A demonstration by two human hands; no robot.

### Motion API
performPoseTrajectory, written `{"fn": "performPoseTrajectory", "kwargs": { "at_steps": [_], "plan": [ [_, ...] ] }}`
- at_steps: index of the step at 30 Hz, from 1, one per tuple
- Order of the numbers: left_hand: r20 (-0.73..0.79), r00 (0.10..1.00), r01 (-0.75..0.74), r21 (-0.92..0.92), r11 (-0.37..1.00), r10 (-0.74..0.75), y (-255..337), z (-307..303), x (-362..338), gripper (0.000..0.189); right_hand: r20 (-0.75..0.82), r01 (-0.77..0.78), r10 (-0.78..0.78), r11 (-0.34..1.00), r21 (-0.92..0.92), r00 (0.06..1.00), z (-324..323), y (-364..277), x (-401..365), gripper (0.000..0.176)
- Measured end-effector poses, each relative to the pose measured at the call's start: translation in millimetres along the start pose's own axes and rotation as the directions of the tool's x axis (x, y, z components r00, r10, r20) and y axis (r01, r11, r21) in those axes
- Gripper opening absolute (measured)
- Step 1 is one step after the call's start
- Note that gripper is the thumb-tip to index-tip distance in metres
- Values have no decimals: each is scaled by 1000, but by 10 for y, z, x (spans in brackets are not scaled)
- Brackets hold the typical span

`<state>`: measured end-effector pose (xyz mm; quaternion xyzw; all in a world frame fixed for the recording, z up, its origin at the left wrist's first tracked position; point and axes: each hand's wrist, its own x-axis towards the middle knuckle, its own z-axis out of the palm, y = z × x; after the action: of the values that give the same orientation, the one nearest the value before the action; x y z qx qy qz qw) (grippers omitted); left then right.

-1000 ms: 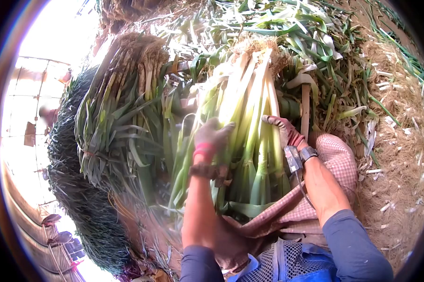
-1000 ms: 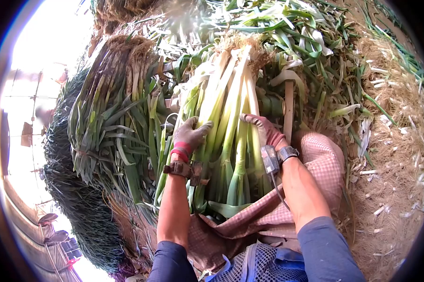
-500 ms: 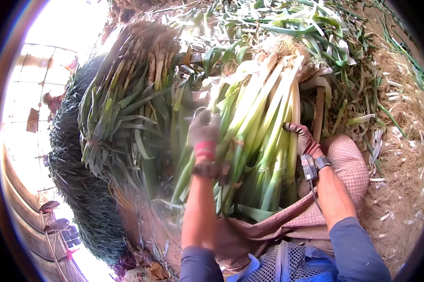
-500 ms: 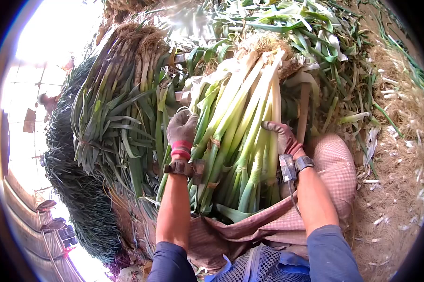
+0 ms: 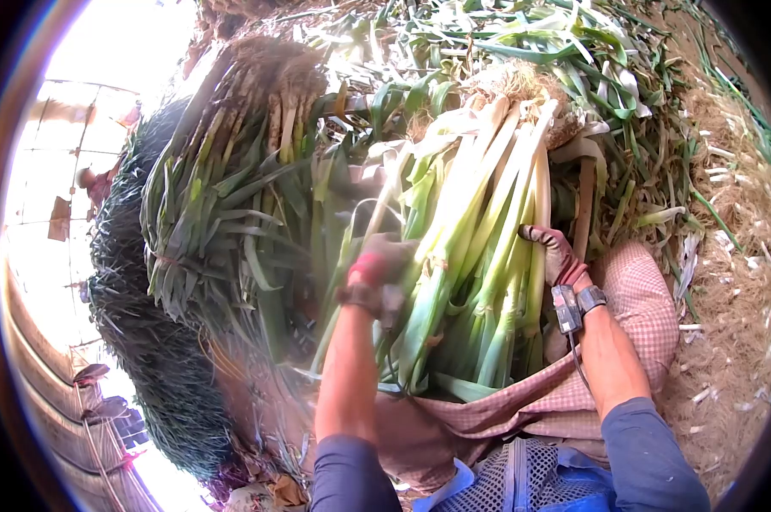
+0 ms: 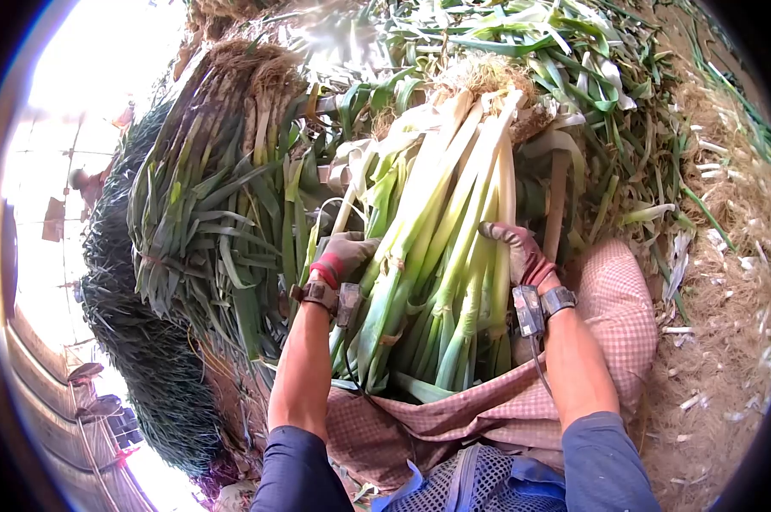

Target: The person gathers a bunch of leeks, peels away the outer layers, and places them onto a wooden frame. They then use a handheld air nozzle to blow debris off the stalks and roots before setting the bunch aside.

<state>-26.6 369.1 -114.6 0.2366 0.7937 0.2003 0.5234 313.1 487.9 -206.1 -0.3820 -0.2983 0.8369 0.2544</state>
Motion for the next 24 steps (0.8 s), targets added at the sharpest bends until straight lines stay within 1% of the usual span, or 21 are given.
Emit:
{"fn": "performPoseTrajectory", "kwargs": {
  "at_steps": [1,2,3,4,5,6,7,8,9,11,12,14,15,16,17,18,19,20,22,23,24],
  "plan": [
    [-62,998,6,-75,997,-10,-80,15,56,43,24,7,-7,1000,9,1000,-13,-1,-7,24],
    [-59,998,8,-76,997,-13,-210,-25,156,43,49,15,-16,1000,18,999,-31,2,-6,25],
    [150,989,59,-430,901,7,-439,-107,332,39,46,14,-15,1000,17,999,-33,-3,-3,25],
    [332,938,177,-707,685,101,-568,-137,440,35,50,35,-34,999,-30,998,-21,-16,-4,25],
    [-62,998,-38,-196,980,26,30,-12,-90,30,53,55,-51,996,-76,997,-11,-25,-16,25],
    [-77,859,-509,-9,861,507,-166,-116,156,28,50,52,-48,996,-75,998,18,-61,-48,25],
    [-87,952,-292,42,956,294,-417,-125,323,28,49,88,-82,986,-140,995,48,-101,-85,25],
    [-93,993,-58,91,994,66,238,-54,-184,28,52,123,-115,971,-204,992,68,-110,-99,25],
    [-94,994,-52,92,994,60,214,-11,-144,28,53,119,-110,972,-201,992,57,-83,-91,25],
    [-24,997,-79,-147,986,76,39,40,70,19,45,95,-90,989,-110,995,10,-62,-56,25],
    [-23,997,-79,-146,986,77,-129,52,224,19,44,96,-91,989,-110,995,9,-65,-57,25],
    [184,975,-51,-351,935,122,-578,57,603,21,57,170,-160,953,-252,985,8,-69,-70,25],
    [279,947,-19,-446,895,159,-581,61,612,22,56,169,-160,953,-252,985,-11,-62,-60,25],
    [279,947,-16,-445,895,156,-608,49,594,22,75,153,-142,975,-163,987,-24,-45,-54,25],
    [325,938,79,-531,844,116,-456,32,447,21,96,135,-128,988,-73,987,-34,-37,-39,25],
    [376,923,178,-602,778,80,-423,31,394,19,94,134,-127,989,-69,987,-22,-51,-46,25],
    [73,988,-99,-353,930,133,-419,52,396,27,106,75,-70,996,-38,992,-15,-78,-50,25],
    [-22,998,-58,-263,963,54,199,72,-128,28,118,16,-15,1000,-6,993,-17,-98,-53,25],
    [-144,979,-157,-72,985,145,358,58,-247,30,107,57,-49,995,-80,993,-55,-62,-42,25],
    [-182,972,-164,-69,984,149,454,60,-345,29,105,97,-81,983,-158,991,-67,-40,-32,25],
    [-183,972,-163,-63,985,149,552,34,-419,29,105,98,-82,983,-153,991,-78,-33,-17,25]
  ]
}}
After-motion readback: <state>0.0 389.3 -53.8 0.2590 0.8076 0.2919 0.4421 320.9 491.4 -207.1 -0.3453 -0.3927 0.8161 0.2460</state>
